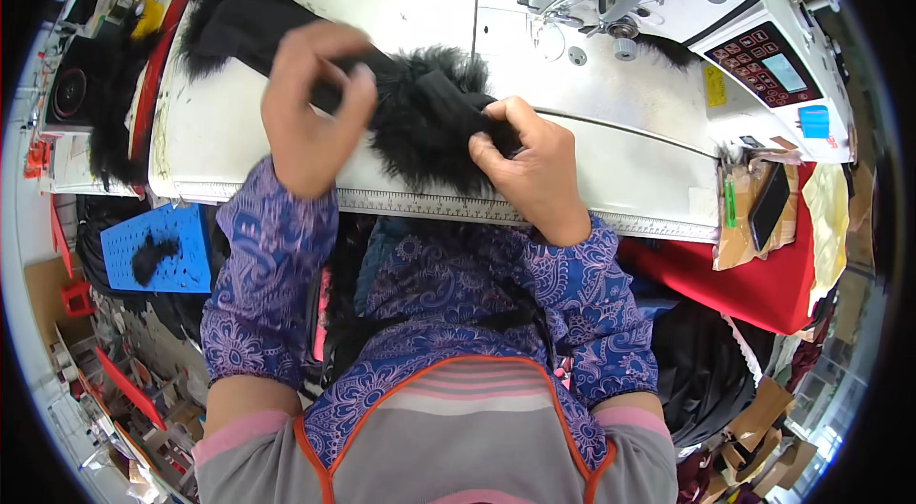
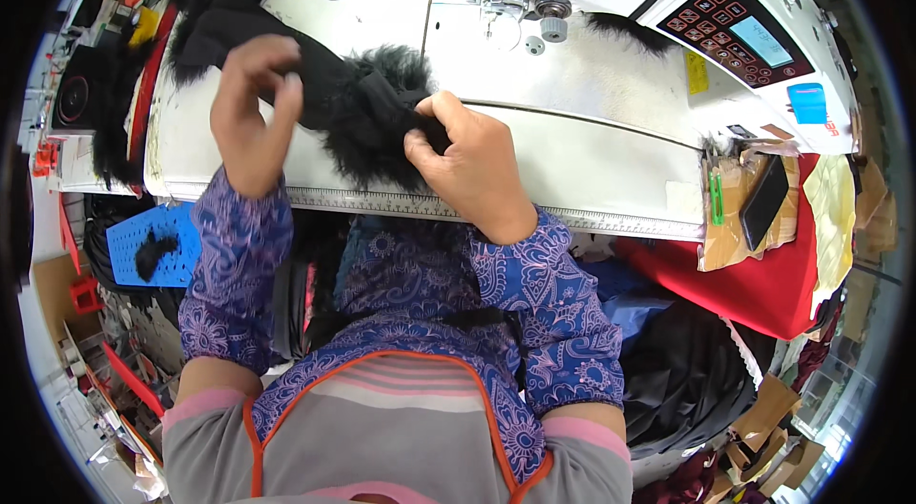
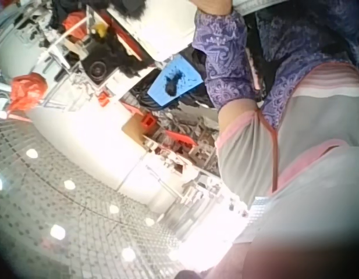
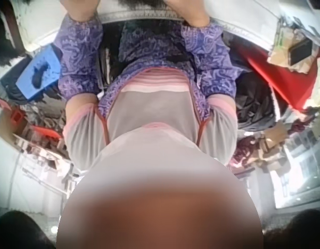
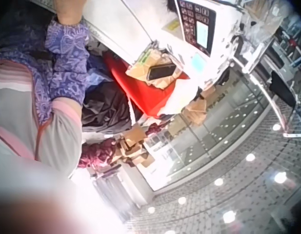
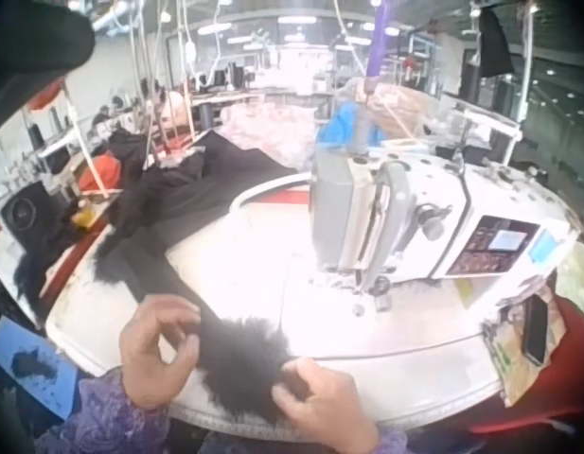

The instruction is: Sewing black fur material using an industrial sewing machine to create pompoms or apparel accessories.

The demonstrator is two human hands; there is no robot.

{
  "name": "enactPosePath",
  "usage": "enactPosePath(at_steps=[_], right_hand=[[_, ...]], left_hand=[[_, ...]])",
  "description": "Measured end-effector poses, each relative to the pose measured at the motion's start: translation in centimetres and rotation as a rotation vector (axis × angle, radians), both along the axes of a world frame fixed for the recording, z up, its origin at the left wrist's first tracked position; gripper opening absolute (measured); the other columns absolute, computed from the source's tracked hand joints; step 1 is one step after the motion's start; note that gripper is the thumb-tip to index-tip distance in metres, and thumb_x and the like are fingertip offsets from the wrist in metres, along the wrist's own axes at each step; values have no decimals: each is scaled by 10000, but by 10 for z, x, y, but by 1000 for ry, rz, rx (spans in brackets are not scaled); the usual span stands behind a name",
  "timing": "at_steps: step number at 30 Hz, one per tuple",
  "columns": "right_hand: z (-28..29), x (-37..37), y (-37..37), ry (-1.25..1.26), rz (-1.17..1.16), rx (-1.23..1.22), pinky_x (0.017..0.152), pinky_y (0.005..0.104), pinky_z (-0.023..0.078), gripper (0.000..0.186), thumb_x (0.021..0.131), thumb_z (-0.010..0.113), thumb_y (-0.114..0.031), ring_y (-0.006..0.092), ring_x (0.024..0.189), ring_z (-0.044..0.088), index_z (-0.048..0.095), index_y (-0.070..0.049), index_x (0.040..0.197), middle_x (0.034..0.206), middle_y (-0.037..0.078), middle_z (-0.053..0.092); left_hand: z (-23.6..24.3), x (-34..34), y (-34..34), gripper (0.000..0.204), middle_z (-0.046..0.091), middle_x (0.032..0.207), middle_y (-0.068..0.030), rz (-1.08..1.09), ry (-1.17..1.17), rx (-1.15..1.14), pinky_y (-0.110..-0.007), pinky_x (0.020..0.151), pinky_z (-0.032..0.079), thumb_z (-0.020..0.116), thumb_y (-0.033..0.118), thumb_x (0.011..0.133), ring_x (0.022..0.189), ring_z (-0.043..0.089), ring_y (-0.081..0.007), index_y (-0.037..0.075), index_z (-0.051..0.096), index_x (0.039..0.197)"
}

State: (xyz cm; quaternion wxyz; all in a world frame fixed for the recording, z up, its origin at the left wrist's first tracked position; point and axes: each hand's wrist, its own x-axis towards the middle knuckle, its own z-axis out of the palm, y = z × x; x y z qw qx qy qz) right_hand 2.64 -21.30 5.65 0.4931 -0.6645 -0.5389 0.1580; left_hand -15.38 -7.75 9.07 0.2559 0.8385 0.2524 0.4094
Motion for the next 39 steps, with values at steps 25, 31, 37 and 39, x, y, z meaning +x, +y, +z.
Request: enactPosePath(at_steps=[25, 31, 37, 39], right_hand=[[31, 18, 37, -227, 255, 154, 845, 322, 475, 221, 689, 749, -2, 213, 956, 621, 663, -32, 891, 957, 69, 660], [36, 25, 37, 462, 680, 13, 824, 277, 466, 153, 806, 688, -16, 105, 941, 579, 565, -8, 898, 1016, 60, 645], [36, 28, 36, 290, 496, -122, 674, 224, 481, 239, 792, 777, -111, 44, 739, 578, 667, 8, 968, 816, -5, 653], [34, 27, 35, 315, 409, -225, 681, 225, 482, 231, 789, 780, -106, 56, 749, 586, 671, 1, 962, 821, 6, 656]], left_hand=[[19, -4, 35, 315, 646, 913, 5, -549, 187, -610, -246, 776, 512, 704, -60, 750, 874, 595, -58, 0, 610, 1044], [13, -7, 59, 282, 638, 946, 10, -721, 138, -619, -247, 858, 498, 734, -19, 793, 907, 595, -63, 6, 610, 1045], [16, 6, 45, 361, 628, 1009, 2, -583, 226, -859, -264, 928, 445, 762, 55, 725, 993, 570, -88, 8, 607, 1048], [9, 8, 41, 390, 630, 1039, 5, -598, 205, -906, -272, 956, 446, 756, 50, 752, 1017, 577, -98, 19, 597, 1108]])
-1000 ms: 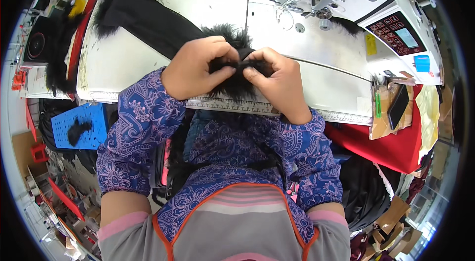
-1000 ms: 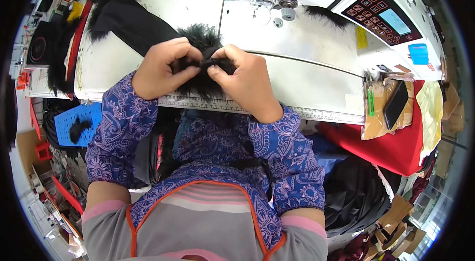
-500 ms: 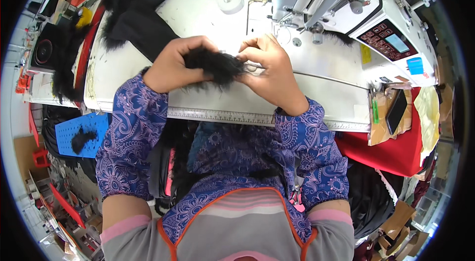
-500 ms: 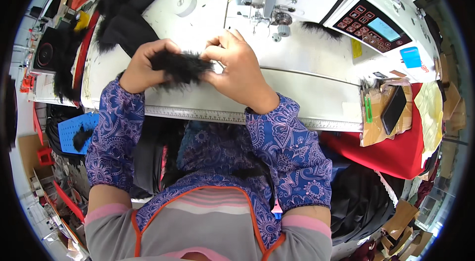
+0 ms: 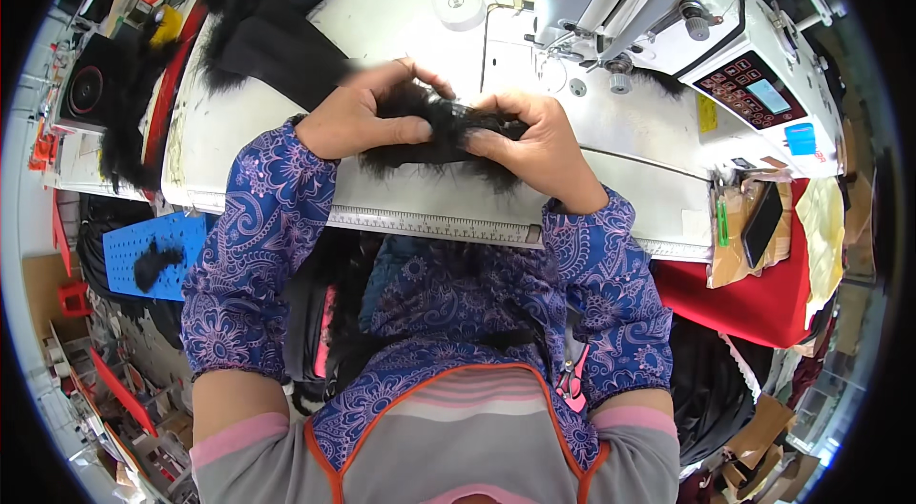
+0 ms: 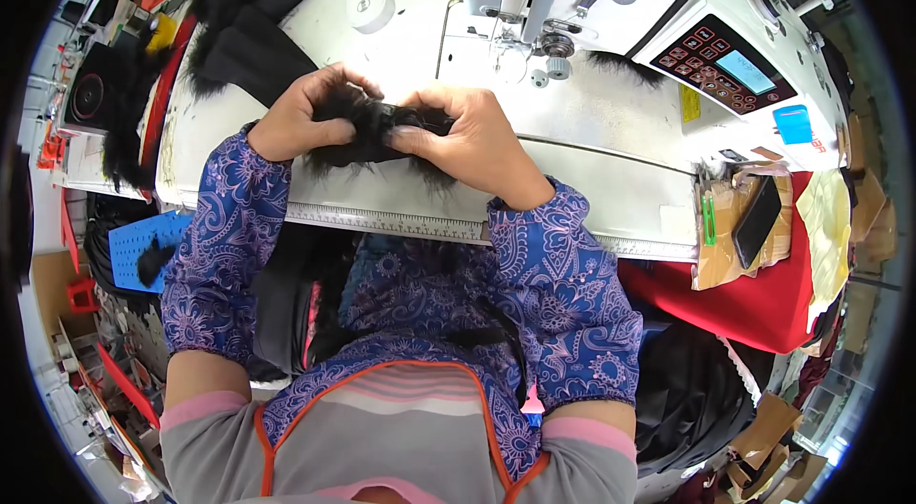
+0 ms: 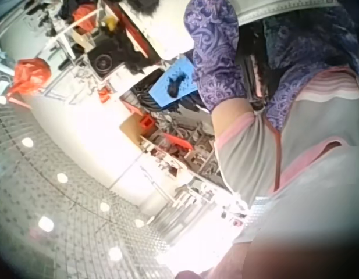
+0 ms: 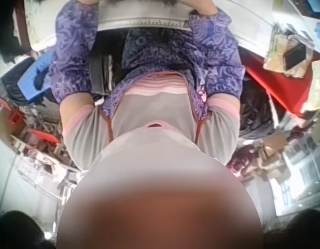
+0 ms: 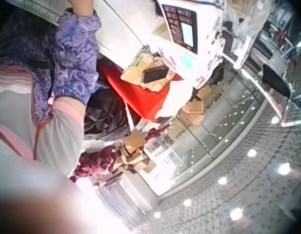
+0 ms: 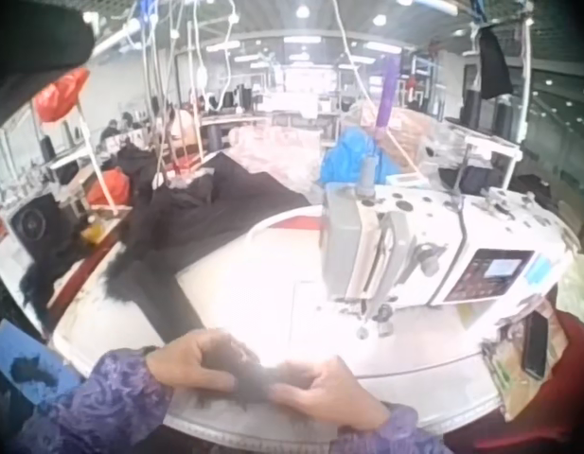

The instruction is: Sewing black fur material using an industrial sewing machine to create pompoms or apparel accessories.

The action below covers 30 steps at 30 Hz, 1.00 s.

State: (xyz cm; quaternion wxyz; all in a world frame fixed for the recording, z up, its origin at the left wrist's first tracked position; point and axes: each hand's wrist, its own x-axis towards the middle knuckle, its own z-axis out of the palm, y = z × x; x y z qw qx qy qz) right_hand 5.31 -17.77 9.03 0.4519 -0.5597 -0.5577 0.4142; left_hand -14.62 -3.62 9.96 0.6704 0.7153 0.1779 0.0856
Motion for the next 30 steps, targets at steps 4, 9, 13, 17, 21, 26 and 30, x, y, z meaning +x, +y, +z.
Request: enactPosePath(at_steps=[4, 9, 13, 17, 21, 26, 30], right_hand=[[-7, -9, -3, -5, -151, 182, 685, 231, 484, 233, 780, 793, -117, 74, 757, 598, 685, -10, 956, 812, 19, 657], [-17, -3, -3, -229, -134, 360, 707, 268, 498, 209, 748, 793, -57, 131, 771, 625, 692, -8, 924, 855, 48, 670], [-22, -2, -2, -179, -110, 292, 722, 273, 495, 203, 734, 787, -28, 152, 793, 630, 689, 9, 909, 866, 65, 675], [-24, -1, -2, -57, 15, 256, 737, 267, 486, 206, 735, 784, -22, 145, 810, 619, 694, 2, 919, 877, 72, 675], [-26, -2, -1, -256, -25, 331, 731, 274, 491, 213, 735, 786, -16, 138, 794, 609, 701, -11, 931, 892, 58, 678], [-22, -14, -3, -128, -146, 251, 713, 298, 498, 198, 731, 783, -31, 172, 771, 626, 704, -17, 913, 848, 61, 686], [-23, -10, -1, -480, -123, 449, 723, 319, 518, 199, 729, 766, -70, 217, 749, 652, 697, -41, 914, 802, 67, 669]], left_hand=[[-15, -1, 0, 293, 622, 1066, -4, 63, -143, -4, -266, 971, 426, 720, 59, 835, 1063, 558, -99, 35, 602, 1102], [-26, 0, -2, 264, 632, 1081, -4, 107, -44, -31, -255, 944, 443, 698, 65, 862, 1023, 564, -85, 28, 628, 1114], [-25, 1, -7, 261, 644, 1062, -5, 90, 20, 15, -249, 916, 459, 695, 48, 853, 991, 572, -79, 27, 645, 1109], [-30, 0, -10, 209, 655, 997, -1, 103, 24, 9, -243, 879, 469, 699, 20, 834, 934, 579, -73, 17, 653, 1038], [-24, 0, -15, 174, 657, 906, 13, 105, -7, 179, -235, 815, 480, 743, 6, 791, 854, 577, -61, 24, 653, 939], [-27, 1, -21, 174, 651, 863, 18, 171, -16, 217, -227, 766, 482, 767, 6, 770, 829, 574, -55, 29, 647, 893], [-29, 4, -29, 172, 647, 847, 17, 275, -79, 204, -217, 738, 477, 761, 4, 776, 815, 576, -53, 27, 637, 893]])
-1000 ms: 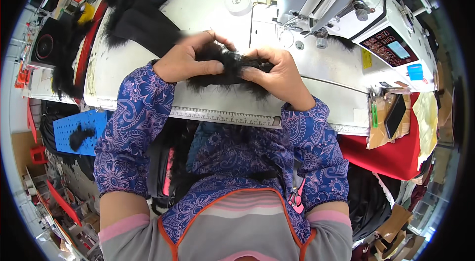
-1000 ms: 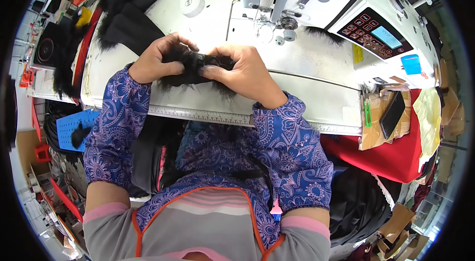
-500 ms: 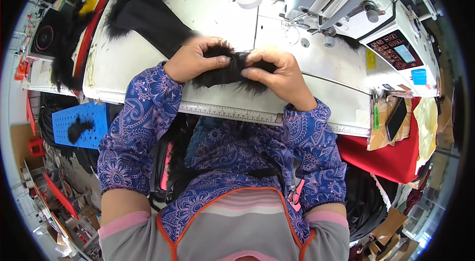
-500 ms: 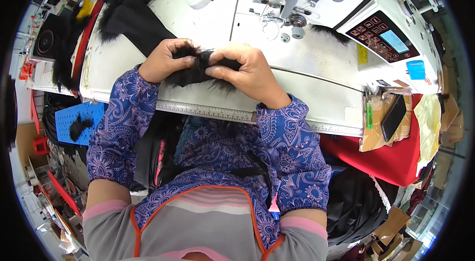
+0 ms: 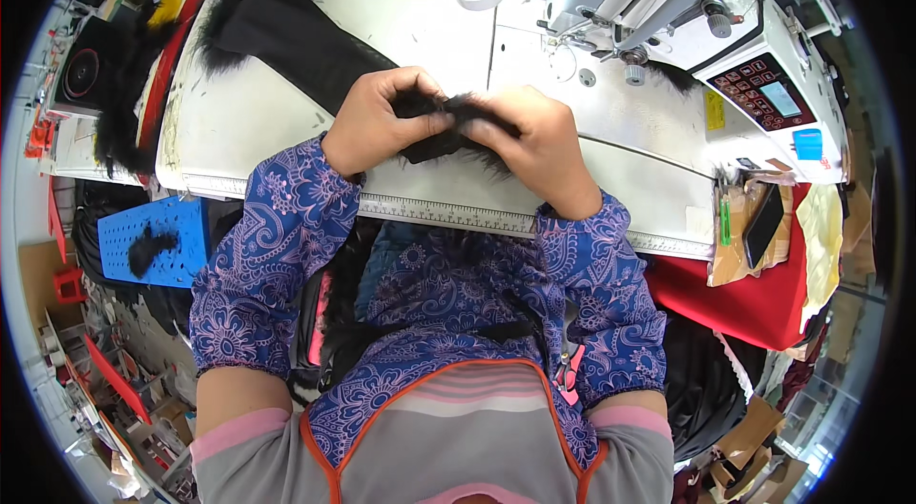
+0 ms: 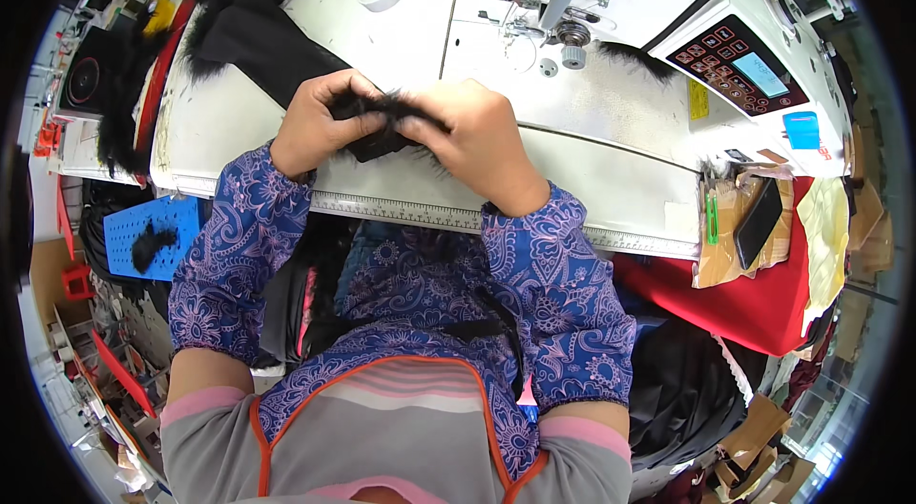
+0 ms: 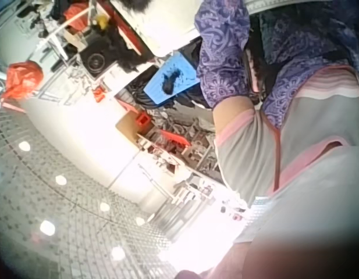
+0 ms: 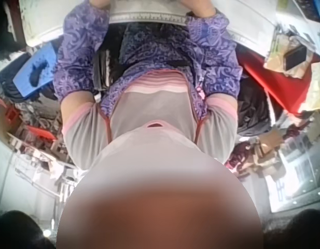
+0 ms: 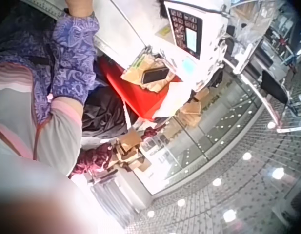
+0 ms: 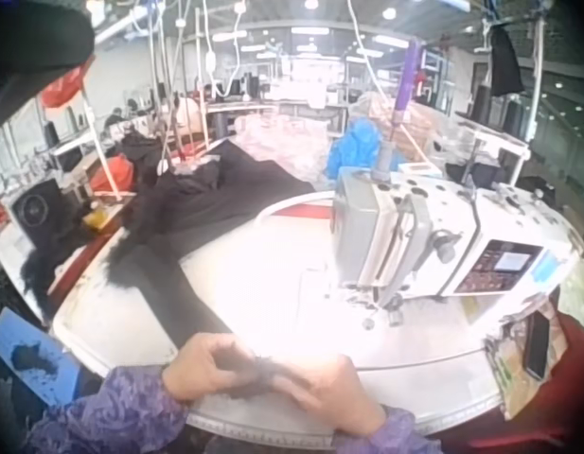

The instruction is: Sewing black fur material using an industrial sewing machine to create pompoms or apparel accessories.

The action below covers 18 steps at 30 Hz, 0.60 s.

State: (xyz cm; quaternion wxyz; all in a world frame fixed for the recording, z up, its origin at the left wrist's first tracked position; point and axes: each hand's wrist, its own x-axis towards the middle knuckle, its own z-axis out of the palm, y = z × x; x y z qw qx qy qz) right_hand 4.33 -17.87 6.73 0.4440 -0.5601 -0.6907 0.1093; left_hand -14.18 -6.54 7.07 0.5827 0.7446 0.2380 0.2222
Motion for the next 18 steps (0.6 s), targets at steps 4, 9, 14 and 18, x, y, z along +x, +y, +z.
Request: enactPosePath(at_steps=[4, 9, 14, 18], right_hand=[[3, 2, -6, -291, -25, 124, 753, 339, 530, 224, 709, 752, -89, 208, 764, 660, 687, -71, 923, 803, 47, 662], [0, 8, -3, -554, -99, 384, 833, 396, 527, 234, 684, 726, -84, 214, 891, 670, 664, -85, 910, 871, 41, 668], [-29, 24, 7, -484, -91, 229, 860, 396, 522, 207, 667, 697, -48, 256, 977, 662, 659, -54, 870, 949, 89, 674], [-31, 27, -5, -235, -56, 24, 910, 414, 514, 205, 735, 701, 2, 293, 994, 663, 671, -33, 935, 986, 119, 678]], left_hand=[[28, 1, -11, 175, 653, 853, -7, 41, 58, 293, -262, 789, 480, 760, 103, 791, 798, 606, -106, 44, 641, 905], [43, 15, -6, 281, 645, 850, -54, -159, 407, 1490, -371, 970, 379, 654, 359, 829, 1021, 567, -208, 80, 691, 837], [-17, 38, -3, 200, 665, 1011, -71, 3, 254, 1443, -419, 1005, 373, 678, 229, 791, 1117, 547, -256, 42, 697, 723], [-22, 45, -5, 125, 667, 1062, -47, 76, 217, 1221, -442, 999, 382, 700, 183, 754, 1125, 557, -266, 64, 705, 794]])
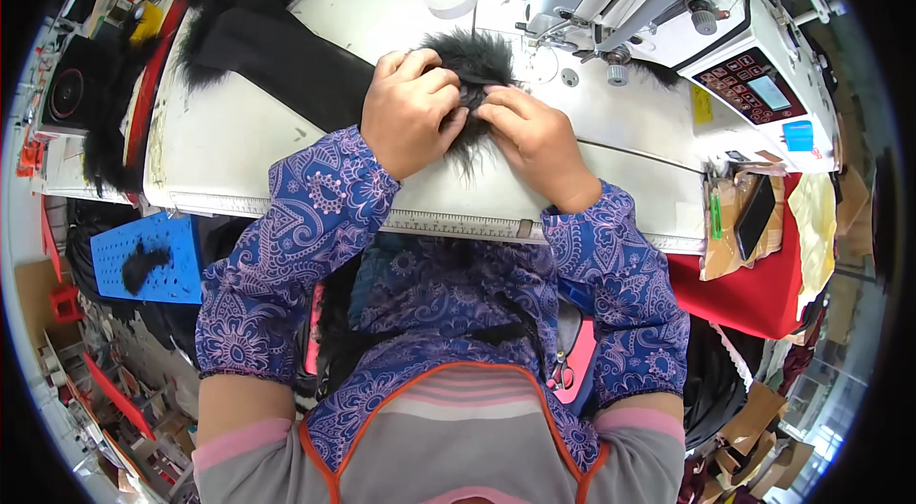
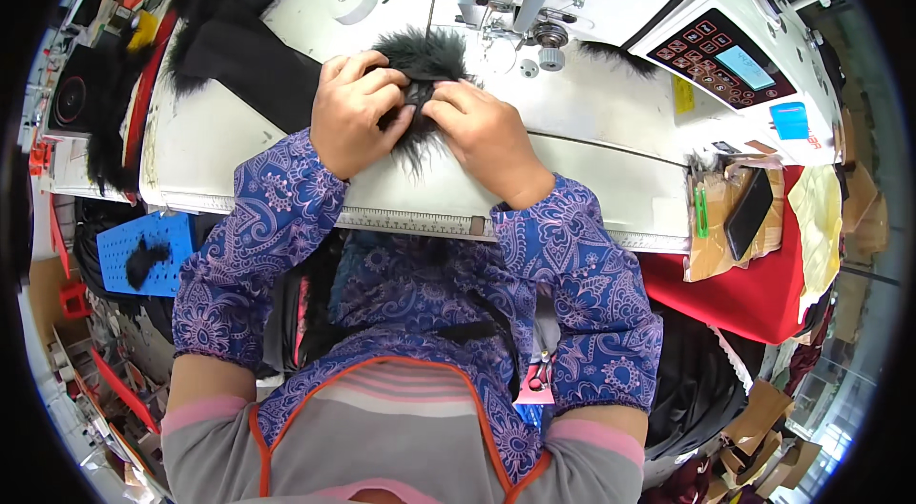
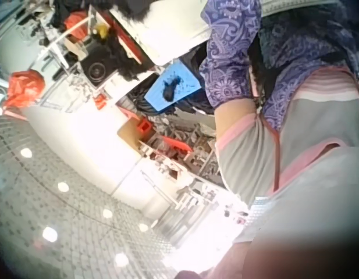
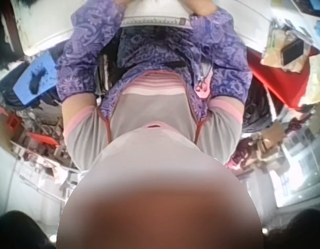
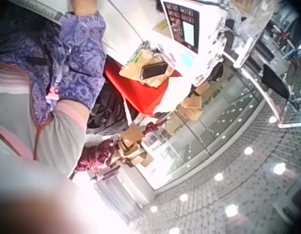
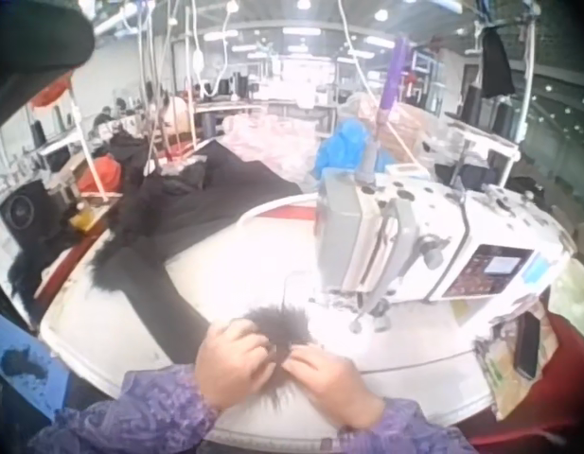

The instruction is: Sewing black fur material using an industrial sewing machine to create pompoms or apparel accessories.

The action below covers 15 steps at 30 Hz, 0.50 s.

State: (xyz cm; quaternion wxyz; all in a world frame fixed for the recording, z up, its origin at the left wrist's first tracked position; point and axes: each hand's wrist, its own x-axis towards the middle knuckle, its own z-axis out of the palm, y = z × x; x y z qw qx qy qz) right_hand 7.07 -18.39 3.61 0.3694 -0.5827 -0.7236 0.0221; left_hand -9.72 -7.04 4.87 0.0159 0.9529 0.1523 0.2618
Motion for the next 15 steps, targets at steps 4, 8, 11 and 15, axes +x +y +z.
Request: enactPosePath(at_steps=[4, 8, 11, 15], right_hand=[[0, 12, -4, 65, 66, -47, 997, 438, 481, 216, 769, 706, 1, 294, 1052, 656, 679, -41, 980, 1006, 117, 680], [3, 24, -2, 68, 156, -103, 1076, 467, 417, 226, 768, 713, -2, 272, 1108, 644, 699, -63, 985, 1018, 99, 692], [4, 39, -2, 107, 165, -139, 1087, 469, 404, 219, 766, 717, -2, 258, 1112, 644, 708, -69, 975, 1018, 93, 699], [3, 56, 0, 92, 104, -126, 1061, 442, 429, 193, 772, 712, -4, 245, 1091, 652, 707, -63, 955, 999, 90, 705]], left_hand=[[-2, 3, 0, 364, 644, 1212, -31, -17, -63, -11, -584, 1051, 319, 687, 195, 742, 1274, 477, -337, 142, 684, 1102], [-14, 7, 5, 561, 514, 1419, -32, 60, 142, -114, -731, 1048, 220, 600, 309, 790, 1344, 366, -456, 170, 574, 1332], [-15, 19, 6, 563, 479, 1452, -8, 112, 181, -83, -764, 1013, 226, 563, 343, 819, 1338, 378, -447, 169, 551, 1354], [-14, 42, 25, 590, 430, 1487, -29, 10, 215, -175, -775, 1035, 189, 533, 295, 851, 1381, 314, -447, 189, 460, 1426]])
